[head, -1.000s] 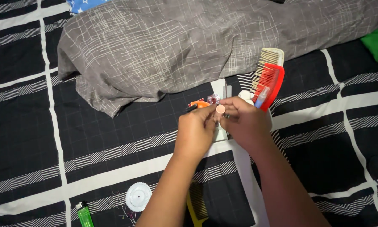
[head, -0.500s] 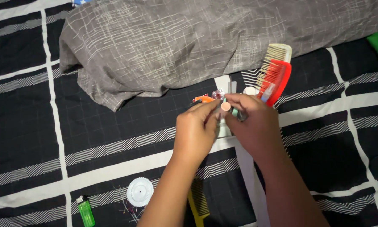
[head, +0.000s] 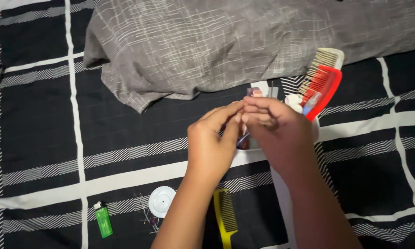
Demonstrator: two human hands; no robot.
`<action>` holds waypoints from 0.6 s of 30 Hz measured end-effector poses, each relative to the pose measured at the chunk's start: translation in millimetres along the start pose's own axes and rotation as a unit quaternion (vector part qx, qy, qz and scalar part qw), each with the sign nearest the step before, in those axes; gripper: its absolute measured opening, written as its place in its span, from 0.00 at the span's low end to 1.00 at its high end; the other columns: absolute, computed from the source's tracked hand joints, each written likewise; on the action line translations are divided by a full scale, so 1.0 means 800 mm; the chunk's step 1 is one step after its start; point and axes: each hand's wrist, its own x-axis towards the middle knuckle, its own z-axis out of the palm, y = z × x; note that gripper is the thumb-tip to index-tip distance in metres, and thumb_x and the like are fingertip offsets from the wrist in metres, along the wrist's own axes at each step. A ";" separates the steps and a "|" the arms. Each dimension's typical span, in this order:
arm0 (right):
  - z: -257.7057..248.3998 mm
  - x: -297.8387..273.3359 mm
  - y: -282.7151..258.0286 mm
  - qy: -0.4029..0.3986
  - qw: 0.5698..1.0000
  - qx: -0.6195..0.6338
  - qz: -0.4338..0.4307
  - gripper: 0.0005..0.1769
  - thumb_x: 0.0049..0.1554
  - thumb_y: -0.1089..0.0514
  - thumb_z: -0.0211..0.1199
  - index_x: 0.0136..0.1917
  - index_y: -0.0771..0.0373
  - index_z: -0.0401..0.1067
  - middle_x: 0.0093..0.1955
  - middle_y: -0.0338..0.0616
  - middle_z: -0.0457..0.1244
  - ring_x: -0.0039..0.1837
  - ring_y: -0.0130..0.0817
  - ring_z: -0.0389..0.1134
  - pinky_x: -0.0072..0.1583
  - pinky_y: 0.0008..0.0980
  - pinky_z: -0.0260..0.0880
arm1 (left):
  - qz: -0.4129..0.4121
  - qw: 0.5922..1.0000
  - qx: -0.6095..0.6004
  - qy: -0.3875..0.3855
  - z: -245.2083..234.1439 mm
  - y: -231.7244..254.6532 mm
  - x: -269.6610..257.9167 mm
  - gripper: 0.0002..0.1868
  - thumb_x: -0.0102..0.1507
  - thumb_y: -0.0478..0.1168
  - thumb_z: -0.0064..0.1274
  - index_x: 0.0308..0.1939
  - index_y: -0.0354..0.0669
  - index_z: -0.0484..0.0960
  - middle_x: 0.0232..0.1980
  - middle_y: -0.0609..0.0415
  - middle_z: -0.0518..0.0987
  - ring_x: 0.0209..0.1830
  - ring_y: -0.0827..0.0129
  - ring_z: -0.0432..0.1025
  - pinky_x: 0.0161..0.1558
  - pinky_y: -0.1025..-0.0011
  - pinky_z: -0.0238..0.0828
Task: Organizing various personal care and craft items on a bed into a storage container.
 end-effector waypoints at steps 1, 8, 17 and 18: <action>0.007 -0.002 -0.005 -0.003 1.000 0.000 0.000 0.18 0.58 0.67 0.64 0.62 0.67 0.73 0.57 0.42 0.72 0.56 0.25 0.74 0.59 0.24 0.75 | -0.001 1.000 0.000 0.003 -0.006 0.001 -0.003 0.14 0.64 0.31 0.54 0.53 0.40 0.85 0.46 0.50 0.87 0.36 0.72 0.82 0.40 0.75 0.79; 0.053 -0.023 -0.018 -0.003 0.998 0.012 0.061 0.17 0.57 0.67 0.64 0.61 0.67 0.75 0.53 0.43 0.72 0.52 0.20 0.72 0.54 0.20 0.73 | -0.080 0.996 -0.020 0.036 -0.040 -0.006 -0.034 0.15 0.64 0.30 0.55 0.54 0.40 0.86 0.42 0.53 0.85 0.37 0.76 0.78 0.40 0.78 0.74; 0.086 -0.043 -0.004 -0.010 0.998 0.051 0.033 0.16 0.57 0.68 0.66 0.60 0.67 0.74 0.54 0.43 0.72 0.53 0.22 0.73 0.56 0.22 0.73 | -0.119 0.984 -0.107 0.077 -0.061 -0.021 -0.062 0.15 0.65 0.30 0.53 0.55 0.37 0.85 0.47 0.53 0.86 0.47 0.76 0.80 0.50 0.78 0.76; 0.088 -0.044 0.001 -0.017 0.996 0.077 0.030 0.17 0.57 0.69 0.65 0.60 0.68 0.74 0.54 0.44 0.72 0.54 0.22 0.72 0.56 0.22 0.73 | -0.124 0.983 -0.105 0.081 -0.063 -0.019 -0.064 0.15 0.65 0.30 0.54 0.55 0.37 0.85 0.48 0.52 0.86 0.47 0.76 0.80 0.50 0.77 0.77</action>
